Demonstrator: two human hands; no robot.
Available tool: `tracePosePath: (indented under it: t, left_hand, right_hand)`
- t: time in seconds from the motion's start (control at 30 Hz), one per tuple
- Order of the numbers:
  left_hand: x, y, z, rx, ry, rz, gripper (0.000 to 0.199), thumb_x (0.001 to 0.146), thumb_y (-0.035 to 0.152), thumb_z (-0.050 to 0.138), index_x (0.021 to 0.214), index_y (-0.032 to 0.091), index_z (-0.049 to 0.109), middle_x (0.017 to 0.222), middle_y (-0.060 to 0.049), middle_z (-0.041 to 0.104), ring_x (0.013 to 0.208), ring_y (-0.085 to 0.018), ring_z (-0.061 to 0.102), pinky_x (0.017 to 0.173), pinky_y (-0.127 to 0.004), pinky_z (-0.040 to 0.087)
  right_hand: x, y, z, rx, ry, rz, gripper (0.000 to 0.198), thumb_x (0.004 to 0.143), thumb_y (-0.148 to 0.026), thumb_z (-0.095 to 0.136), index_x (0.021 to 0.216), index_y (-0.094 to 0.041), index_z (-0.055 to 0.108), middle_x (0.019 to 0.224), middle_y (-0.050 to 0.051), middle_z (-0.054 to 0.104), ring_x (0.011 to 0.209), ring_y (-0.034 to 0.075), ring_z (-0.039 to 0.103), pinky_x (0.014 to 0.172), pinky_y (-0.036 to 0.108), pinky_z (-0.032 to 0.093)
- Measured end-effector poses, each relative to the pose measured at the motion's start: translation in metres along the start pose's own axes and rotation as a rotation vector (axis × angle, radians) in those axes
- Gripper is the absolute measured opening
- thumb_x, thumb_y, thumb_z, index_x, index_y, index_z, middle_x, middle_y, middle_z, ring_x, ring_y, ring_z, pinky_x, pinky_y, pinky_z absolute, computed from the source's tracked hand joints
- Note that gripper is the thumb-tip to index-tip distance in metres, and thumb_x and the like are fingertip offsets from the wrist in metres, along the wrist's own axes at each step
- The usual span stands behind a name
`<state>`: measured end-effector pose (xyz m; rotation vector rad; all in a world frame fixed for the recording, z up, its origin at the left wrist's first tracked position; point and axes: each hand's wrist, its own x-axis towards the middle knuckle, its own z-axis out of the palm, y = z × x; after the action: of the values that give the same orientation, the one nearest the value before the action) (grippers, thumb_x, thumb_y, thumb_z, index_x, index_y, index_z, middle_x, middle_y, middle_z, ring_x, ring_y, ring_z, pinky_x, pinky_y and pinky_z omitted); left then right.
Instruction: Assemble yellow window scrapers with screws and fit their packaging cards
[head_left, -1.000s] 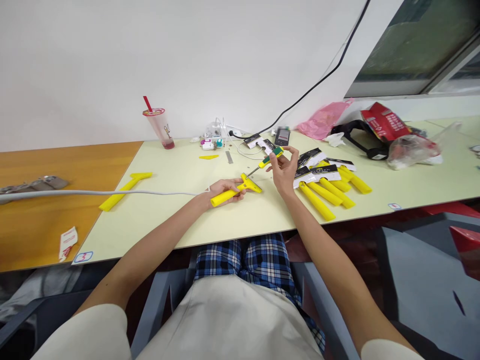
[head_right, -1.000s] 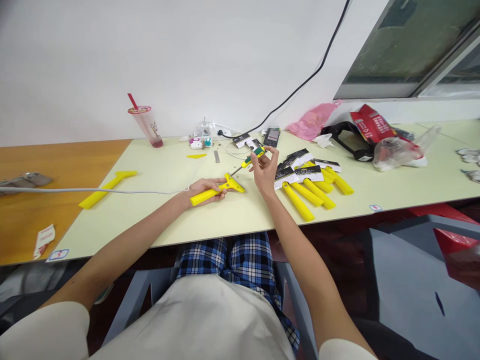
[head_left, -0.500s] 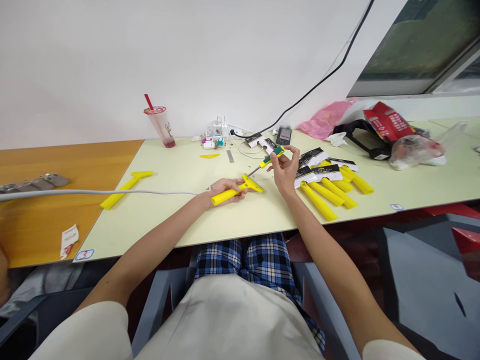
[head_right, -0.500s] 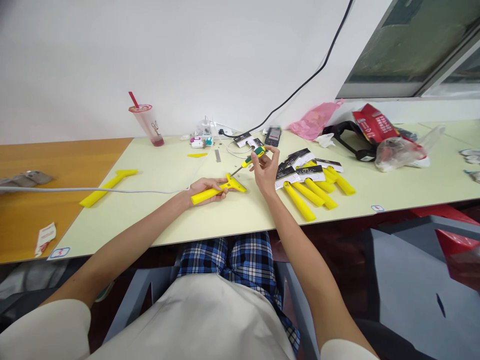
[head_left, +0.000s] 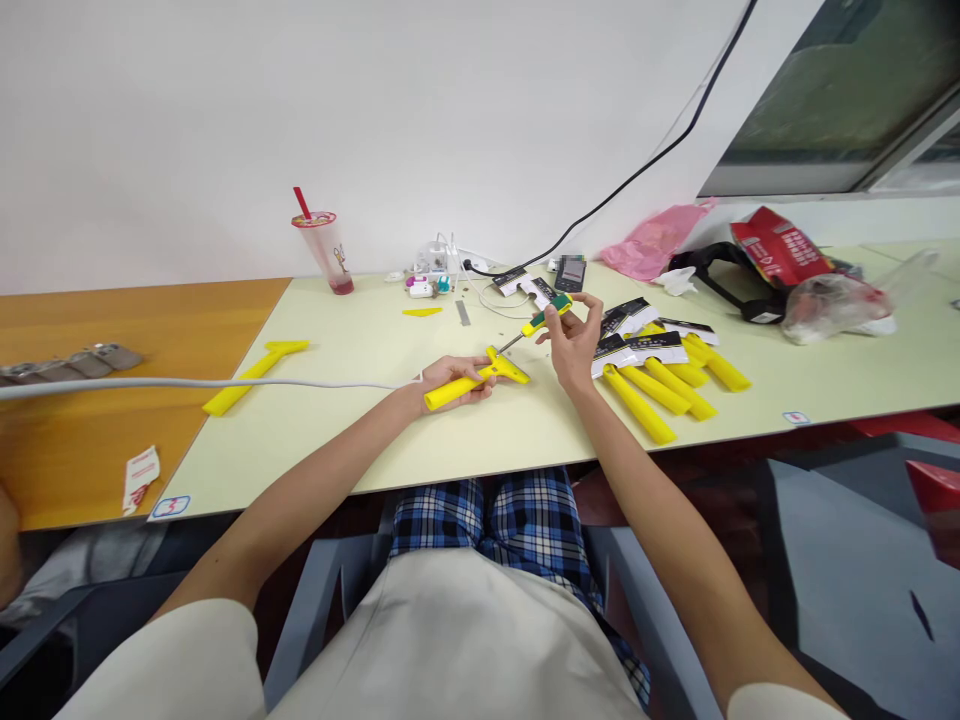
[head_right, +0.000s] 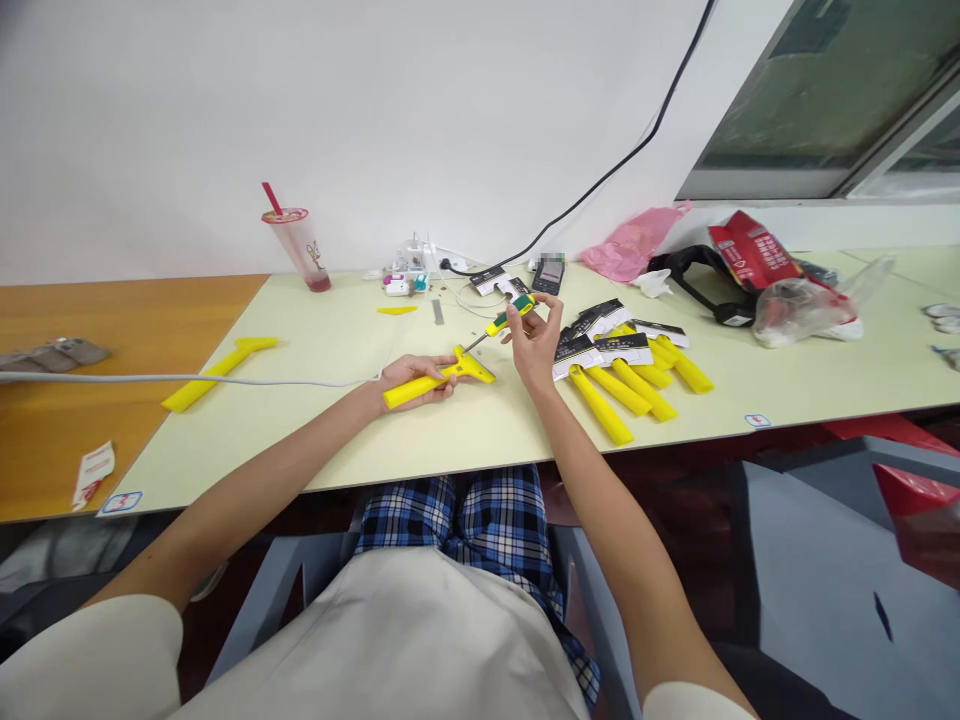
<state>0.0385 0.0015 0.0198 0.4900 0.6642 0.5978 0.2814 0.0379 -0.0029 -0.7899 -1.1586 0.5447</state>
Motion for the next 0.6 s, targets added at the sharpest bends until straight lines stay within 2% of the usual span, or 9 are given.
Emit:
tracePosePath:
  t: [0.3,0.6]
  left_hand:
    - [-0.0026,0.0000,0.0033,-0.017,0.020,0.029,0.086,0.076,-0.010,0.054,0.158,0.013,0.044,0.125,-0.020,0.076,0.081,-0.016,0.077,0.080,-0.028,0.064]
    - [-0.0003,-0.0001,-0.0044,-0.029,-0.036,0.073,0.085,0.074,-0.010,0.054,0.155,0.013,0.048,0.128,-0.021,0.078,0.083,-0.017,0.079,0.083,-0.029,0.064]
  right_hand:
    - [0.0025,0.0044,-0.0015,0.000,0.047,0.038,0.058,0.094,-0.064,0.083,0.123,-0.032,0.045,0.089,-0.003,0.080,0.085,0.021,0.084,0.052,0.026,0.063]
    - [0.0043,0.0095,-0.0029,0.039,0.096,0.142,0.061,0.091,-0.065,0.085,0.119,-0.031,0.043,0.089,-0.004,0.082,0.077,0.020,0.083,0.052,0.025,0.064]
